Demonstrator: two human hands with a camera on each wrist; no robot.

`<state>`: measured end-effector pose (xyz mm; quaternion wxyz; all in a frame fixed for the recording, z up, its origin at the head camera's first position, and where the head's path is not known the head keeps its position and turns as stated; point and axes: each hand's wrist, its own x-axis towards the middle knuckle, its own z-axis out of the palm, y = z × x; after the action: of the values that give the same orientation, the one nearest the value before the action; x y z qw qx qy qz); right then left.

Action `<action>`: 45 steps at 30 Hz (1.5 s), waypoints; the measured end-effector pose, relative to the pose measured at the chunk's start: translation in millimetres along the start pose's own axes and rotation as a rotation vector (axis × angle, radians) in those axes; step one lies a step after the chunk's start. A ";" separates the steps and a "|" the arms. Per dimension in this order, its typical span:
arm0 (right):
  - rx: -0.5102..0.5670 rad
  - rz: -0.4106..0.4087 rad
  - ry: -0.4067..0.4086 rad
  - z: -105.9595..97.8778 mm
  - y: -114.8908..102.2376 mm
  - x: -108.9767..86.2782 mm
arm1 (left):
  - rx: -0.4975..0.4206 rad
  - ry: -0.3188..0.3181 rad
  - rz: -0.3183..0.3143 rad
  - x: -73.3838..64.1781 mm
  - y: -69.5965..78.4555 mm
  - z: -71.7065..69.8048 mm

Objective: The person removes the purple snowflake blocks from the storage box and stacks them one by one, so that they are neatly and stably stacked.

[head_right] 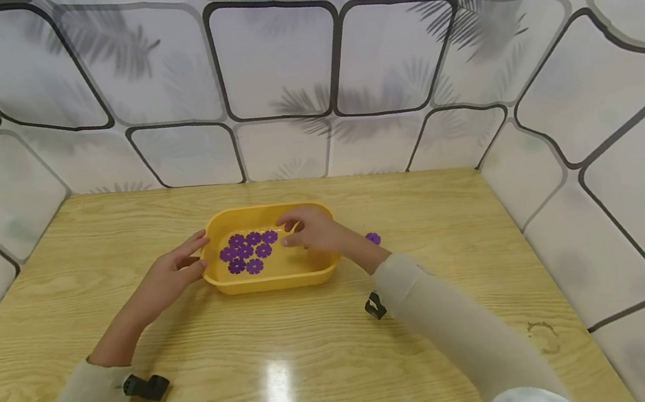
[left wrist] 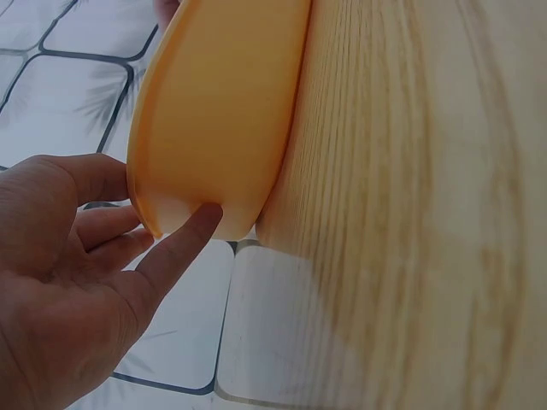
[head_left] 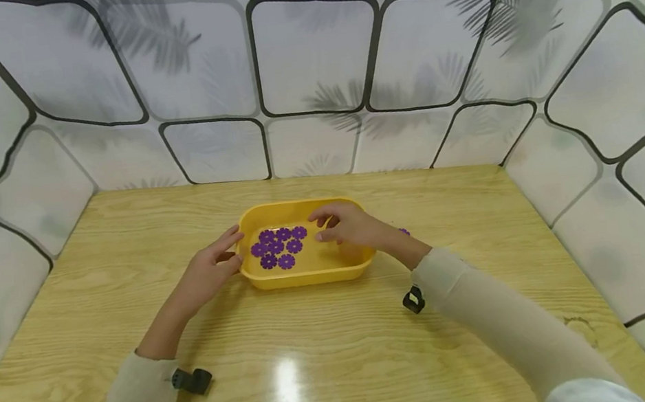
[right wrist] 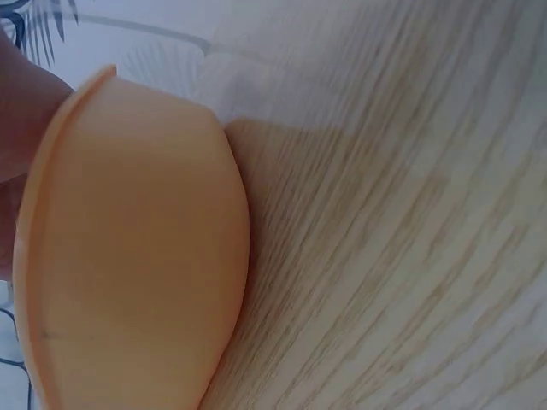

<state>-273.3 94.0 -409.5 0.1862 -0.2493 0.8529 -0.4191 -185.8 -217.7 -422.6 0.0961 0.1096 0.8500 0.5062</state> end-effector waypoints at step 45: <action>-0.325 0.037 -0.127 48.1 -8.7 38.8 | 0.006 0.003 0.004 0.1 -2.8 -0.4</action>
<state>-276.9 36.9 -434.6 0.2049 -0.2864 0.9003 -0.2557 -186.2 -219.2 -424.8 0.0934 0.1105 0.8514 0.5041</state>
